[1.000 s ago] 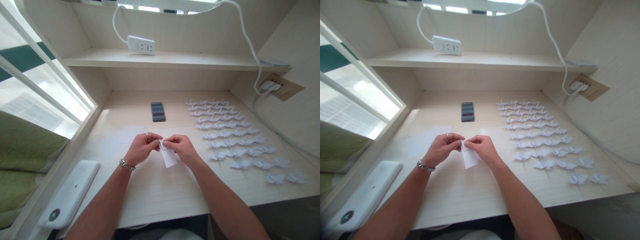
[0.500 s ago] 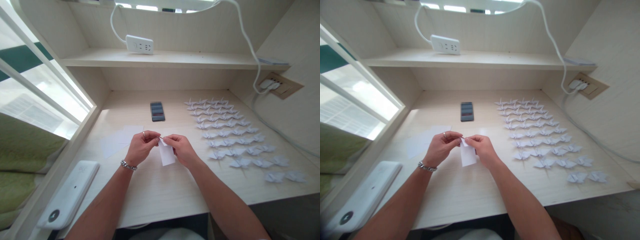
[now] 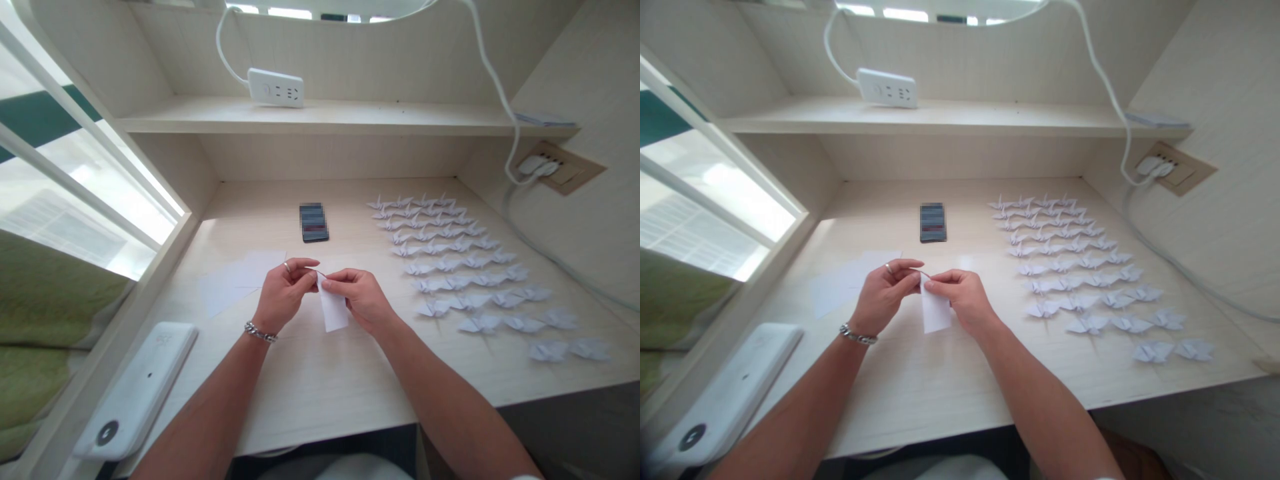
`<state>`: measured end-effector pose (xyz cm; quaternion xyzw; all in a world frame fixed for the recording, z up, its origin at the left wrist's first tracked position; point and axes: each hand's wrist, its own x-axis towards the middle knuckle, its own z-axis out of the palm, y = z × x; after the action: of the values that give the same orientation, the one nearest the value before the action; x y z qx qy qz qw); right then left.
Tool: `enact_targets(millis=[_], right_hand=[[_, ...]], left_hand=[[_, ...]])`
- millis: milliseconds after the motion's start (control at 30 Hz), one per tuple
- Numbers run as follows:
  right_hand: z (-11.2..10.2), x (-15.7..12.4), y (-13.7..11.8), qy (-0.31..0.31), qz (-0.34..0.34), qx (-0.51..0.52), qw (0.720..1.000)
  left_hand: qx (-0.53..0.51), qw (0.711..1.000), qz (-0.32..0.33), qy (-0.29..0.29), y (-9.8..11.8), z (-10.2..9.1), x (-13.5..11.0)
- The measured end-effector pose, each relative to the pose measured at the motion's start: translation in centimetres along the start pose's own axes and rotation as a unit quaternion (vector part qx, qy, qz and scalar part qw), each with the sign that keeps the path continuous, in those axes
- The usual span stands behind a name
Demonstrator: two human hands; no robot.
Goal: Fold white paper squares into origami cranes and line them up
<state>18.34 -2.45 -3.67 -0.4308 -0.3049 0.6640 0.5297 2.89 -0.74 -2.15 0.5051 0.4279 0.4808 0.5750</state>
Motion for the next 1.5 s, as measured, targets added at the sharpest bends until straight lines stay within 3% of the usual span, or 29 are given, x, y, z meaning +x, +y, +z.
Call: enact_targets(millis=[200,433,1500], right_hand=[[-0.05,-0.24,-0.39,0.002,-0.021,-0.036,0.999],[-0.14,-0.36,-0.18,-0.021,-0.076,-0.084,0.993],[0.14,-0.51,-0.32,-0.022,-0.042,-0.084,0.995]], left_hand=[[-0.057,0.998,-0.005,0.009,0.16,0.01,-0.13],[-0.013,1.0,-0.003,0.026,0.44,0.26,-0.49],[0.016,0.999,0.015,0.037,0.21,0.1,-0.33]])
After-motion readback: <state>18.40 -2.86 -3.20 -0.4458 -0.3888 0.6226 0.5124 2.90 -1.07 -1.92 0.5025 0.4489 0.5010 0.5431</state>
